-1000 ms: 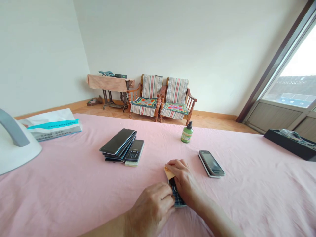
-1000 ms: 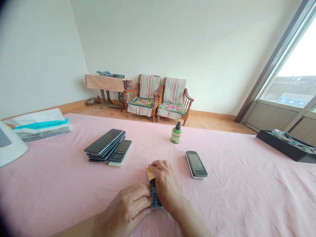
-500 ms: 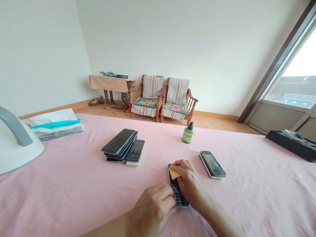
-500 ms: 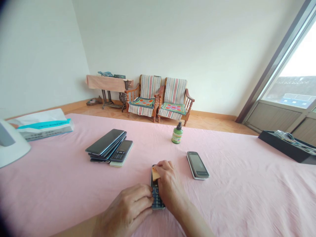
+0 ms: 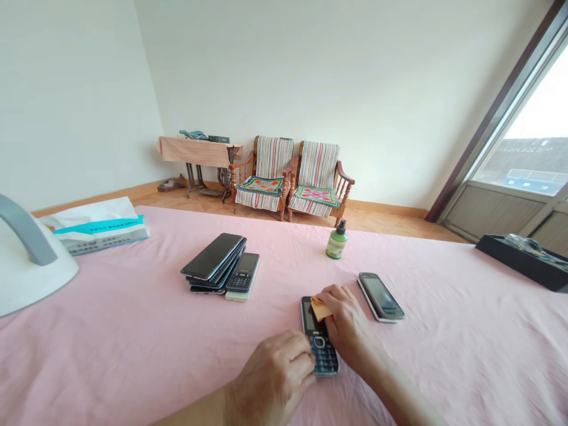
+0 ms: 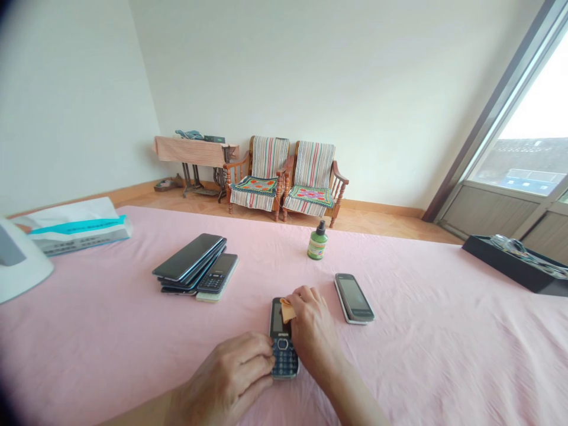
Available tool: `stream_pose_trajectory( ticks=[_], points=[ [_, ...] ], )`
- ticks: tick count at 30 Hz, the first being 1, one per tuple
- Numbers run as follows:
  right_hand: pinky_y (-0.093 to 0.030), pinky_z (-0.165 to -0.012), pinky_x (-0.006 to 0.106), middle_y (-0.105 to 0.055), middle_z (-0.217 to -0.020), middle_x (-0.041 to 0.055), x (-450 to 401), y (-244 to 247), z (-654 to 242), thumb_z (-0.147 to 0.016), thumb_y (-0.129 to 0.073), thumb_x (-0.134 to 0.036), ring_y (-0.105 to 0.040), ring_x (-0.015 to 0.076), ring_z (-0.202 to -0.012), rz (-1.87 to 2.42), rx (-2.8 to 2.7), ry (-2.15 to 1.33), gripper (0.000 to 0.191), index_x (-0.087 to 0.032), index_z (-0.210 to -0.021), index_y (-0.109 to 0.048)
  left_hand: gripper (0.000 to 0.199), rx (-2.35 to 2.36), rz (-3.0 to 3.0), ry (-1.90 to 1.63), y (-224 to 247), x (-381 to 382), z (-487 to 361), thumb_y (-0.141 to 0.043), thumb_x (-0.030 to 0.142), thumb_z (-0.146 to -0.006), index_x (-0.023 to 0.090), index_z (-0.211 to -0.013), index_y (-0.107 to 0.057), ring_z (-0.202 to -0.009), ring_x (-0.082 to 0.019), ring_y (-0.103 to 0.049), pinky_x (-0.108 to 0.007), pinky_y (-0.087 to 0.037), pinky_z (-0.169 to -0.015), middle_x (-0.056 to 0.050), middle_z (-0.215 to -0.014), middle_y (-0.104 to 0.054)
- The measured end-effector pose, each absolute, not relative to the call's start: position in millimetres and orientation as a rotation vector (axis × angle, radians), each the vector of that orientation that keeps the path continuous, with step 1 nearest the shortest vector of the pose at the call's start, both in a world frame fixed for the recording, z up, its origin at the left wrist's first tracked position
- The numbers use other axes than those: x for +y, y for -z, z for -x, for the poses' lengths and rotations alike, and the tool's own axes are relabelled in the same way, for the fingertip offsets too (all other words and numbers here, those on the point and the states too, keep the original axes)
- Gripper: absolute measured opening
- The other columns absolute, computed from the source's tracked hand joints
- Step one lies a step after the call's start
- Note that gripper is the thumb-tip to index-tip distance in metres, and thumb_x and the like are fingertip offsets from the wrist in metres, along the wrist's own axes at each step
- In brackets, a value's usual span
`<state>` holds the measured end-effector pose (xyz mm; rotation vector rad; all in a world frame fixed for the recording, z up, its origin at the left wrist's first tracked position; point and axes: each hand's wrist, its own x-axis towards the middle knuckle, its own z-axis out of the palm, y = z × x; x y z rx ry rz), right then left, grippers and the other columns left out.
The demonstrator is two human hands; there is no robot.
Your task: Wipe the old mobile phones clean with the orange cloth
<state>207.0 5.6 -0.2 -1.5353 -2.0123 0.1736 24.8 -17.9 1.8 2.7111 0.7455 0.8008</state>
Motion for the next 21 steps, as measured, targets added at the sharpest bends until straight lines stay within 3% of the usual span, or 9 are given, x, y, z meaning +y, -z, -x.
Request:
stream_pose_trajectory(
  ticks=[21],
  points=[
    [-0.039,-0.074,0.028,-0.056,-0.087,0.0059,12.8,1.4,-206.5,-0.074,-0.039,0.006,-0.051,0.0192,-0.085,1.572,-1.940,-0.242,0.034,-0.017,-0.084,-0.062,0.008,0.717,-2.695,-0.827,0.8,-15.6,-24.5,-0.063,0.007,-0.083,0.015,-0.084,-0.062,-0.081,-0.018,-0.062,-0.028,-0.054,-0.072,-0.002,-0.087,-0.064]
  ],
)
